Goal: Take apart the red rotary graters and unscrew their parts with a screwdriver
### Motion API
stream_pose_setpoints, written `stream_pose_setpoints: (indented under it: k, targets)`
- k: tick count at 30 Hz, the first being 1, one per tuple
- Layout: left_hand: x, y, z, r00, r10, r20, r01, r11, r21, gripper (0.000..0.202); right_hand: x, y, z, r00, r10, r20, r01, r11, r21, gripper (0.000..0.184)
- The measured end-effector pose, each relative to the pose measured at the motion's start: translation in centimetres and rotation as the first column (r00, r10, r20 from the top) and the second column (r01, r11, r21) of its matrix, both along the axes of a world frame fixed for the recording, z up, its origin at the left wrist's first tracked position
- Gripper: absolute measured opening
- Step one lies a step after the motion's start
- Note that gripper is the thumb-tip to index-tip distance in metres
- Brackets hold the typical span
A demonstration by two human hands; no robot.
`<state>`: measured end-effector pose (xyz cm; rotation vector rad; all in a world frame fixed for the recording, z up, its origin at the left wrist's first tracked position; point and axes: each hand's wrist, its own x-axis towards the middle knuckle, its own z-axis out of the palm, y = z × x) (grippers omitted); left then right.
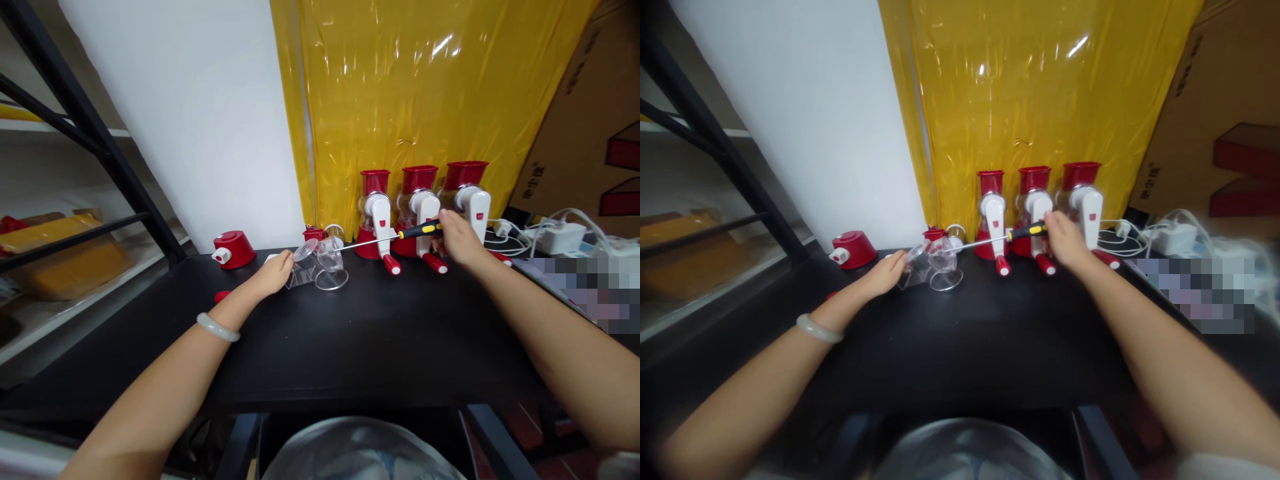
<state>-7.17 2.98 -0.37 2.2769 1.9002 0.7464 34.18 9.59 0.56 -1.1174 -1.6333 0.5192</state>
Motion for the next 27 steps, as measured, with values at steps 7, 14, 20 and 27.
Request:
stream_pose_setpoints:
  k: [7,14,20,27]
  targets:
    - [0.07,-0.05,0.0,1.0,0.014,-0.009,-0.014,1.0,0.001,0.035,0.06,-0.13,0.4,0.999,-0.029,0.032,0.03,0.999,-0.038,0.037]
    - [-0.01,0.09,-0.04,1.0,0.003,-0.006,-0.003,1.0,-0.002,0.036,-0.42,-0.37,0.6,0.986,0.079,-0.148,-0.09,0.993,-0.073,0.033]
    - [-0.12,0.12,-0.12,1.0,0.007,-0.018,-0.007,1.0,-0.002,0.036,-0.72,-0.3,0.59,0.954,0.157,-0.257,-0.172,0.985,-0.035,0.028]
    - [-0.03,0.04,-0.06,1.0,0.002,-0.004,-0.002,1.0,0.001,0.035,-0.85,-0.35,0.62,0.933,0.191,-0.306,-0.207,0.978,-0.018,0.016]
